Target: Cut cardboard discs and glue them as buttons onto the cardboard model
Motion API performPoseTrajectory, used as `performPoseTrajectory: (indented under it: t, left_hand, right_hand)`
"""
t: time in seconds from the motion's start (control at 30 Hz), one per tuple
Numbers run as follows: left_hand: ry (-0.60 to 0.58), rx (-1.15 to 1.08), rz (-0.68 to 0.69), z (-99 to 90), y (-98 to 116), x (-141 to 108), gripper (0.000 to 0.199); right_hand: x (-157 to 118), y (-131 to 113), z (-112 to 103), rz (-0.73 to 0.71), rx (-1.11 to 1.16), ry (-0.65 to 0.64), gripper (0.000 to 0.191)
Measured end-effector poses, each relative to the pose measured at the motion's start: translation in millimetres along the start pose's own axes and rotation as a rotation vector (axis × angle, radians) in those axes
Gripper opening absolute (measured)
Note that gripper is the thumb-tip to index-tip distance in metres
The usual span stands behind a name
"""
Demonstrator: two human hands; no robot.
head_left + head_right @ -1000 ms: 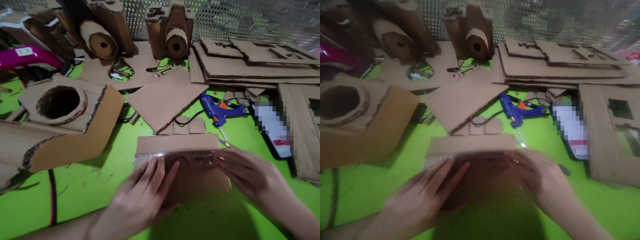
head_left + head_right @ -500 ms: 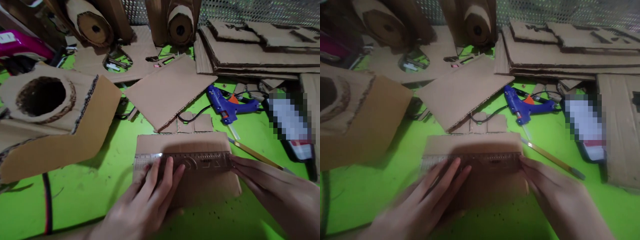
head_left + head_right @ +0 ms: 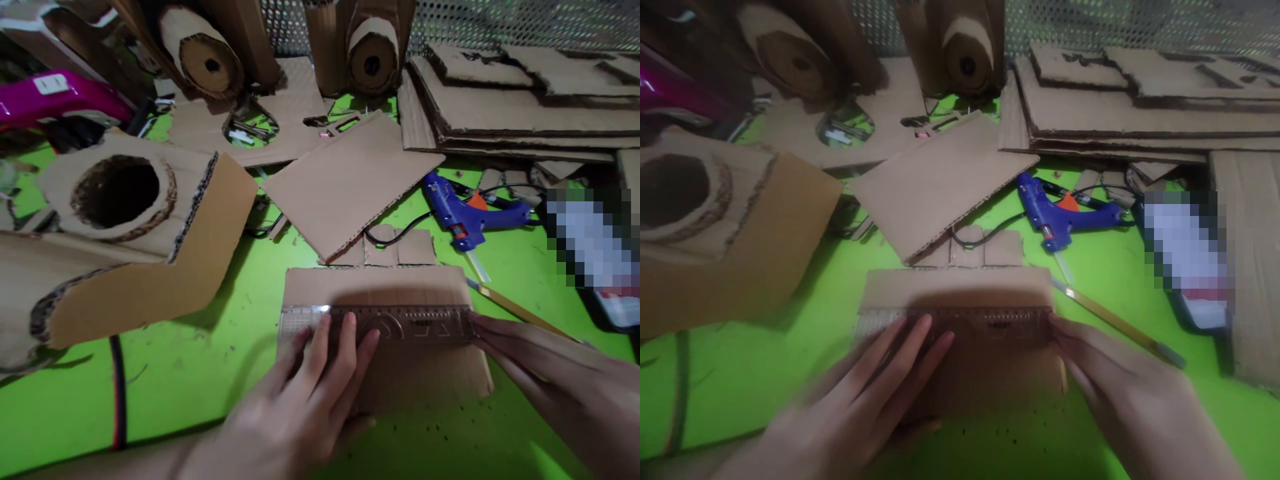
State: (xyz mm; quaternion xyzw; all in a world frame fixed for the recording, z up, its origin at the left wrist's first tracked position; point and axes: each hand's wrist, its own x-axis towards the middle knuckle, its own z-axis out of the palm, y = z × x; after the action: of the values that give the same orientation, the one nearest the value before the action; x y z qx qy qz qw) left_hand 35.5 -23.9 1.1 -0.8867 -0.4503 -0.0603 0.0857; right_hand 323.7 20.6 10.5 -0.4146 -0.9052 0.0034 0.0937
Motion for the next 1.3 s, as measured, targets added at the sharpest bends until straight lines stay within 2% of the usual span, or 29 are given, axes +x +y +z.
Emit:
performPoseTrajectory:
  t: [0.4, 0.83, 1.0, 1.17, 1.3]
  left_hand:
    - [-0.043, 0.063, 0.089, 4.7, 0.1, -7.1, 0.055]
    - [0.013, 0.029, 0.063, 8.3, 1.6, -7.3, 0.051]
    - [0.049, 0.024, 0.061, 10.1, 3.3, -7.7, 0.049]
    - [0.022, 0.019, 0.058, 5.8, 2.2, -7.1, 0.047]
    - [0.077, 0.026, 0.058, 4.5, 1.5, -5.8, 0.045]
  right_hand:
    - [-0.9, 0.0, -2.8, -0.024, -0.017, -0.009, 0.031]
    - [13.0, -7.4, -7.3, -0.042, -0.042, 0.019, 0.033]
    - [9.5, -7.0, -8.0, -0.023, -0.016, -0.001, 0.029]
    - [5.3, -7.9, -7.9, -0.006, 0.01, -0.014, 0.031]
    - [6.6, -9.4, -7.8, 0.003, 0.022, -0.017, 0.032]
